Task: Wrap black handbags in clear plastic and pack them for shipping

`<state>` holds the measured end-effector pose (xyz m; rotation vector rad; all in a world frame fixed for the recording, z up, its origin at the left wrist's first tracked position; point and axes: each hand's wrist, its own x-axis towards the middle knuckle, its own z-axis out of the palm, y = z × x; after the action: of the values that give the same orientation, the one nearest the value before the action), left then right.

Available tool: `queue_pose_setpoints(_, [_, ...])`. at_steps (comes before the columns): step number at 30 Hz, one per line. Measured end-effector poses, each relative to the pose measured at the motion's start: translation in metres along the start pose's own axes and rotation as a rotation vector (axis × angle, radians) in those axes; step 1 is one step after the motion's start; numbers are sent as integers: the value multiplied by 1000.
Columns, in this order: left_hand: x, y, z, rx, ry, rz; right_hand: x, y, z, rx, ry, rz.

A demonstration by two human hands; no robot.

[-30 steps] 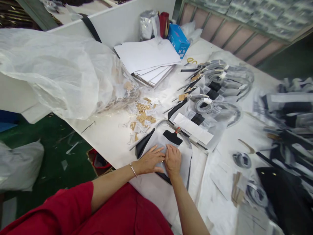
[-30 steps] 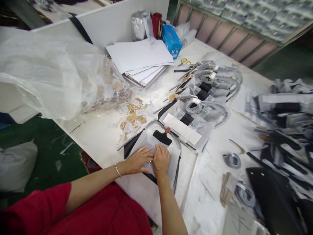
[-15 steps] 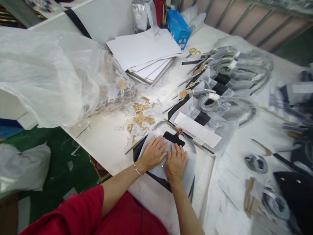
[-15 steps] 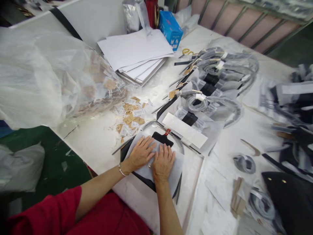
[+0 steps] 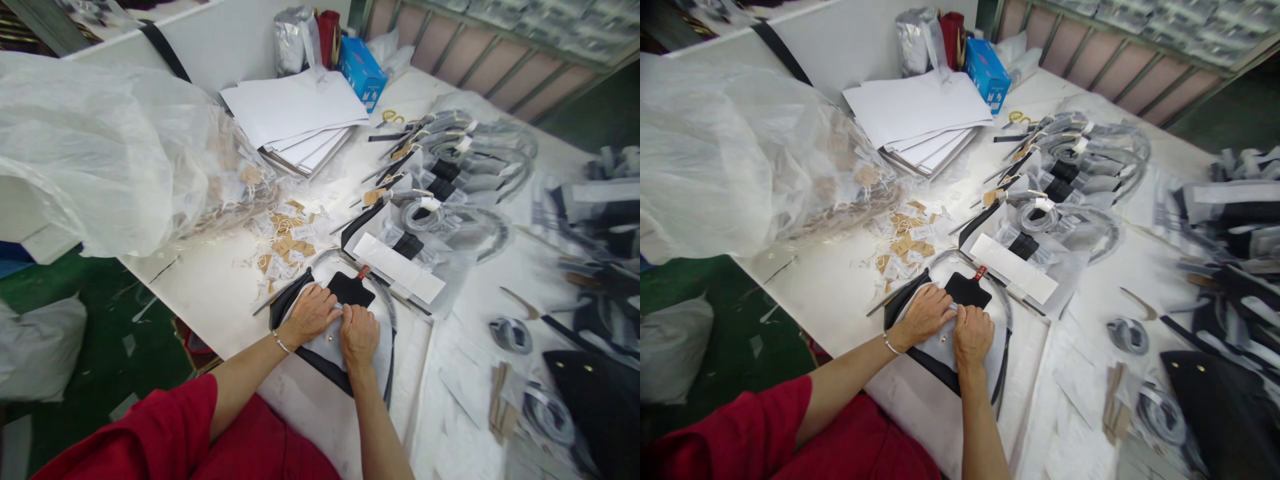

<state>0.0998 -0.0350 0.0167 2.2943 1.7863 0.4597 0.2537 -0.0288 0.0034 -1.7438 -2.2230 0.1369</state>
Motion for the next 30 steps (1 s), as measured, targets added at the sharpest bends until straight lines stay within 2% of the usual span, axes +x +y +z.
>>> queue_pose_setpoints(6, [-2, 0, 0, 13, -5, 30, 4, 5, 4, -185, 7, -35])
queue_pose_setpoints(12, [-1, 0, 3, -34, 2, 12, 4, 10, 3, -144, 52, -64])
queue_pose_setpoints(15, [0, 0, 2, -35, -4, 12, 8, 10, 0, -75, -5, 65])
queue_pose_setpoints(20, [2, 1, 1, -5, -11, 4, 21, 6, -9, 19, -227, 247])
queue_pose_setpoints(22, [2, 1, 2, 0, -10, 7, 28, 4, -13, 81, -257, 313])
queue_pose_setpoints(24, [2, 1, 3, -7, -10, 15, 37, 2, -15, 172, -182, 373])
queue_pose_setpoints(27, [3, 0, 4, -26, -12, 21, 55, 2, -11, 278, -2, 405])
queue_pose_setpoints(30, [3, -1, 3, -36, -11, 24, 68, 5, -4, 331, 60, 410])
